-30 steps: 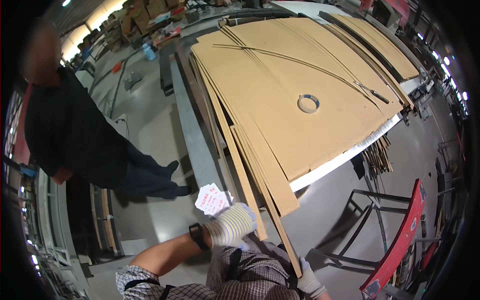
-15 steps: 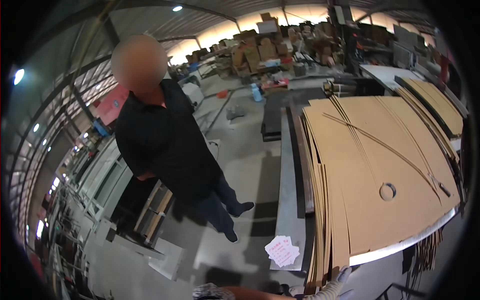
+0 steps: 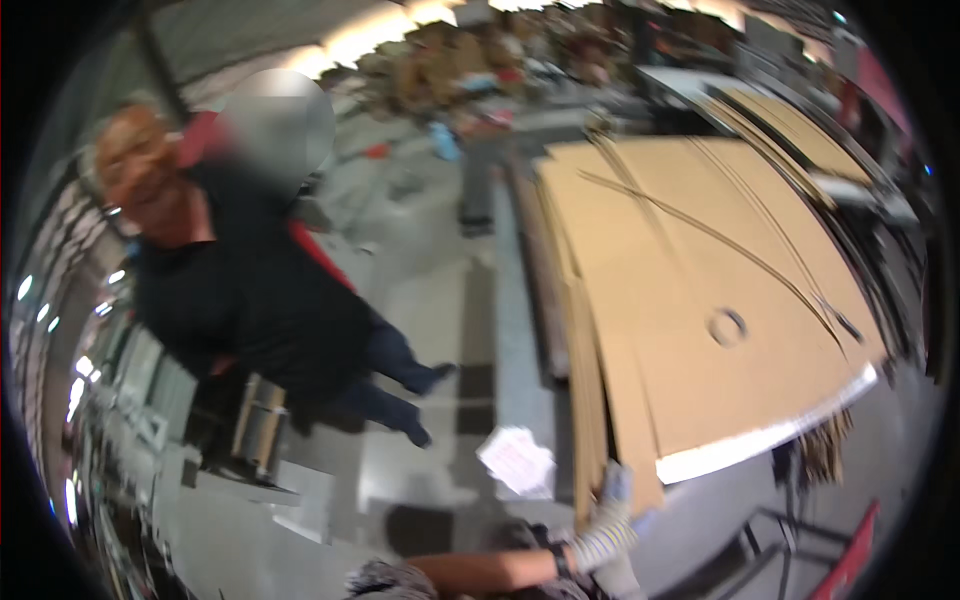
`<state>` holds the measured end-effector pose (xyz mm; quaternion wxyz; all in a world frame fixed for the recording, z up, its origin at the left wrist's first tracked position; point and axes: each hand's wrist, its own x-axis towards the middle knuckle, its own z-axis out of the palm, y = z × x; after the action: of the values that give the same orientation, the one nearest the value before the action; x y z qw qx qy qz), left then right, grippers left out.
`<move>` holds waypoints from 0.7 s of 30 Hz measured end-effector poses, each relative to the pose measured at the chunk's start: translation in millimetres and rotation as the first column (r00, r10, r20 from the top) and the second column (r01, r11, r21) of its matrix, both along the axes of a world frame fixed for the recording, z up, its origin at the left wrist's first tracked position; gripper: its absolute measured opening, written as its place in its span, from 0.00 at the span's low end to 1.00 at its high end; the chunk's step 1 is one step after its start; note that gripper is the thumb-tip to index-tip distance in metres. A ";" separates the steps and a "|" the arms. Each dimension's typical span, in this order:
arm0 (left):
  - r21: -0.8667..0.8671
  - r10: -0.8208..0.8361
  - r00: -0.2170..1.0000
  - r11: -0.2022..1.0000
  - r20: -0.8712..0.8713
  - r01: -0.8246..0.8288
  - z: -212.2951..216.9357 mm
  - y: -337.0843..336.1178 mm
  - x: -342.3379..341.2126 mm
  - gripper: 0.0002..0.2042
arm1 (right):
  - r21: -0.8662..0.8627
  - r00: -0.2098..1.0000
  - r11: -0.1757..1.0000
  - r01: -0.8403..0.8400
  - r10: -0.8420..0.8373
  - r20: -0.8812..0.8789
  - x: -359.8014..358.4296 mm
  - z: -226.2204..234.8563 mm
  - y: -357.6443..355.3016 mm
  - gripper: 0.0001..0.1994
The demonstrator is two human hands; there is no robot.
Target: Trimming and organizing cardboard sheets using a combination of industrial machinery and a manual utility knife.
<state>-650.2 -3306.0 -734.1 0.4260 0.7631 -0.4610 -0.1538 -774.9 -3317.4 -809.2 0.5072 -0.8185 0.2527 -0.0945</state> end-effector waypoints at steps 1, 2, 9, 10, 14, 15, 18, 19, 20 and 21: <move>0.061 -0.007 0.994 0.998 -0.108 0.014 13.4 2.3 4.4 0.43 | -0.173 0.996 0.984 -0.051 0.062 0.062 -3.7 -9.9 5.4 0.20; 0.004 -0.004 0.988 1.000 -0.157 0.004 29.6 9.7 4.6 0.43 | 0.175 0.994 0.985 0.001 0.018 -0.103 -15.8 -16.3 9.7 0.20; 0.128 -0.097 0.856 0.974 -0.508 0.187 25.9 61.8 -10.9 0.36 | 0.786 0.896 0.489 0.378 -0.405 -0.179 -17.2 68.5 13.8 0.25; 0.206 -0.041 0.797 0.957 -0.603 0.205 20.6 61.1 -8.0 0.31 | 0.792 0.894 0.507 0.340 -0.437 -0.104 -16.8 71.7 16.6 0.25; 0.351 -0.120 0.867 0.880 -0.484 0.318 18.9 42.7 10.3 0.24 | 0.630 0.898 0.663 0.404 -0.419 -0.135 4.1 87.8 15.1 0.24; 0.395 -0.199 0.904 0.849 -0.378 0.352 20.7 34.7 15.6 0.23 | 0.603 0.880 0.654 0.457 -0.428 -0.203 12.4 90.3 12.2 0.22; 0.349 0.105 0.871 0.934 -0.479 0.079 -5.9 1.1 20.5 0.23 | 0.355 0.890 0.828 0.435 -0.335 -0.309 18.9 73.0 3.3 0.19; 0.332 0.406 0.608 0.913 -0.683 -0.237 -28.7 -16.7 22.1 0.25 | 0.125 0.888 0.940 0.318 -0.250 -0.385 18.8 60.5 1.6 0.18; 0.281 0.452 0.594 0.889 -0.665 -0.361 -61.0 -31.4 30.5 0.28 | 0.219 0.945 0.928 0.302 -0.262 -0.194 23.7 55.6 0.5 0.20; 0.260 0.448 0.602 0.889 -0.661 -0.377 -83.5 -46.6 47.1 0.28 | 0.209 0.952 0.935 0.287 -0.253 -0.171 24.2 42.8 -1.4 0.20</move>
<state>-603.1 -3352.6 -817.6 0.5566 0.7496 -0.0659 -0.3521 -750.7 -3318.8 -766.5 0.5622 -0.7157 0.4075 -0.0749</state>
